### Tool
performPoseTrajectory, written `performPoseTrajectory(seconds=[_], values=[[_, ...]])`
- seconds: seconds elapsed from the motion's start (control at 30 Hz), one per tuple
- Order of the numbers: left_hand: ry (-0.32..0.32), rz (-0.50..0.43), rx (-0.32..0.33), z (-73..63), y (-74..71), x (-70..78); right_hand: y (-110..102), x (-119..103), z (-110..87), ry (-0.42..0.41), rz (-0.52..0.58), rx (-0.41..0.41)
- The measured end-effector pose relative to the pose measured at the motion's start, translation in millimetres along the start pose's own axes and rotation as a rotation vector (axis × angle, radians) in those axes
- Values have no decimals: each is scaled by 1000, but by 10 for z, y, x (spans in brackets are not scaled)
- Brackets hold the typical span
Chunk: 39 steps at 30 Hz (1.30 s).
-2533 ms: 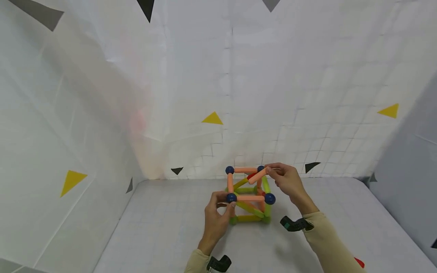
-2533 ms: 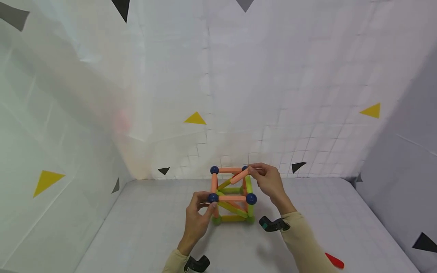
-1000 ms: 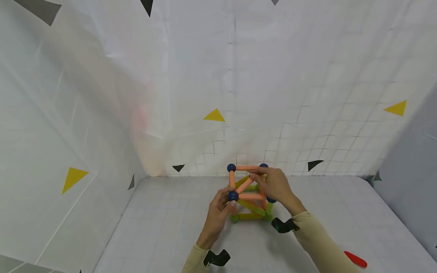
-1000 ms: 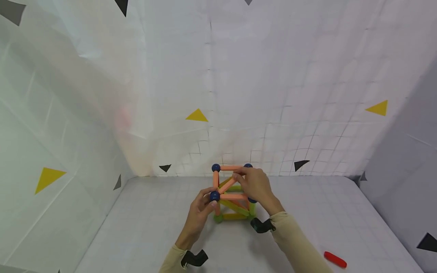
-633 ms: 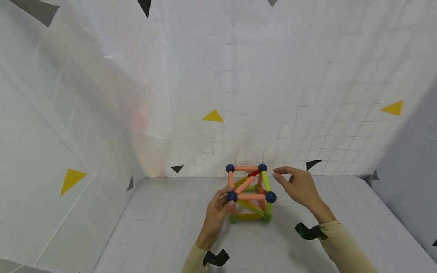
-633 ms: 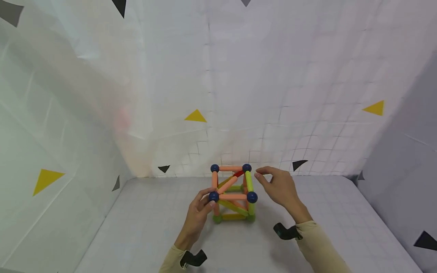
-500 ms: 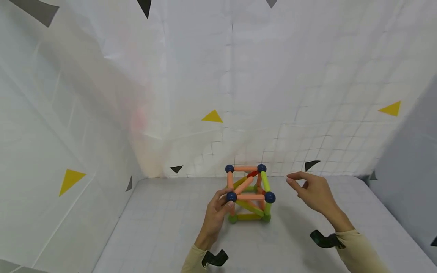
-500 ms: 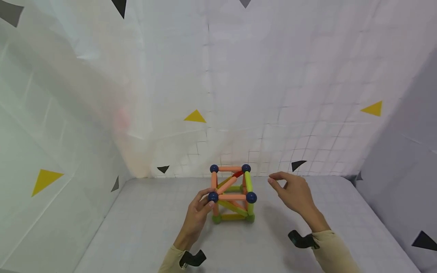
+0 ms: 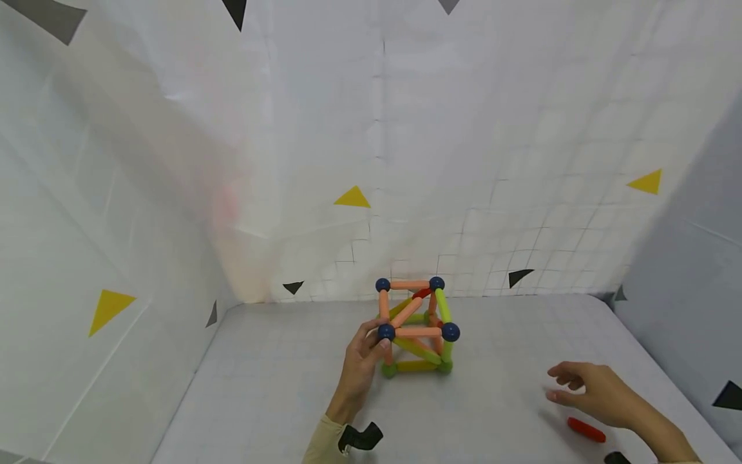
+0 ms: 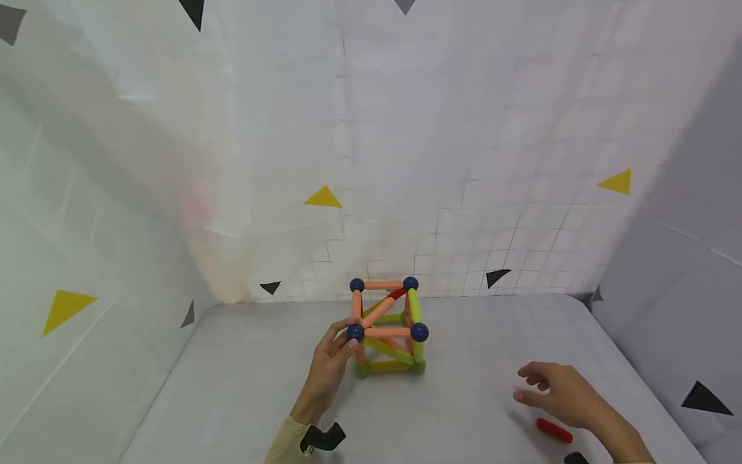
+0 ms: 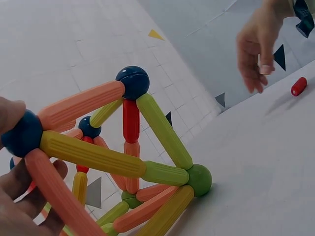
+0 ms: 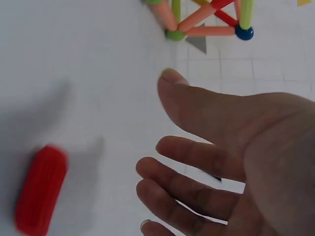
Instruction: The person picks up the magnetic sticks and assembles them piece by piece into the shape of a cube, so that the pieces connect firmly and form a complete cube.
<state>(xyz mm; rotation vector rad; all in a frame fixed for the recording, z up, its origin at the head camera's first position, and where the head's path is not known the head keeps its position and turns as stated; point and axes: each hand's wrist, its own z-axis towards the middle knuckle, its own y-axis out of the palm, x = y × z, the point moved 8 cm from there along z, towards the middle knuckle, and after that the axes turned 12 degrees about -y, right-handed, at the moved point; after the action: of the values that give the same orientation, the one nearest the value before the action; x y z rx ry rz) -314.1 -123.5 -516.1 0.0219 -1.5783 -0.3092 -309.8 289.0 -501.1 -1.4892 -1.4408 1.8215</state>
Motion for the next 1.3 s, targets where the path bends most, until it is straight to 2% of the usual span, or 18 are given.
performPoseTrajectory(seconds=[0.2, 0.3, 0.37, 0.53, 0.63, 0.7, 0.87, 1.07, 1.3], values=[[-29, 6, 6, -12, -8, -31, 278, 417, -372, 185, 55, -154], [-24, 14, 11, -25, -14, -27, 415, 577, -529, 260, 78, -173], [-16, 16, 14, -31, -20, -19, 485, 634, -591, 269, 93, -156], [-12, 7, 14, -32, -37, -9, 589, 660, -630, 251, 117, -84], [-20, 3, 14, -30, -42, -7, 613, 649, -626, 268, 134, -62], [-18, 2, 16, -30, -42, 3, 606, 615, -603, 251, 128, -49], [-2, 11, 19, -22, -40, 18, 553, 525, -498, 194, 79, -9], [-20, -2, 22, -14, -26, 0, 494, 443, -376, 131, 51, 30], [-31, -3, 18, -10, 7, -2, 287, 194, -118, 36, 53, 165]])
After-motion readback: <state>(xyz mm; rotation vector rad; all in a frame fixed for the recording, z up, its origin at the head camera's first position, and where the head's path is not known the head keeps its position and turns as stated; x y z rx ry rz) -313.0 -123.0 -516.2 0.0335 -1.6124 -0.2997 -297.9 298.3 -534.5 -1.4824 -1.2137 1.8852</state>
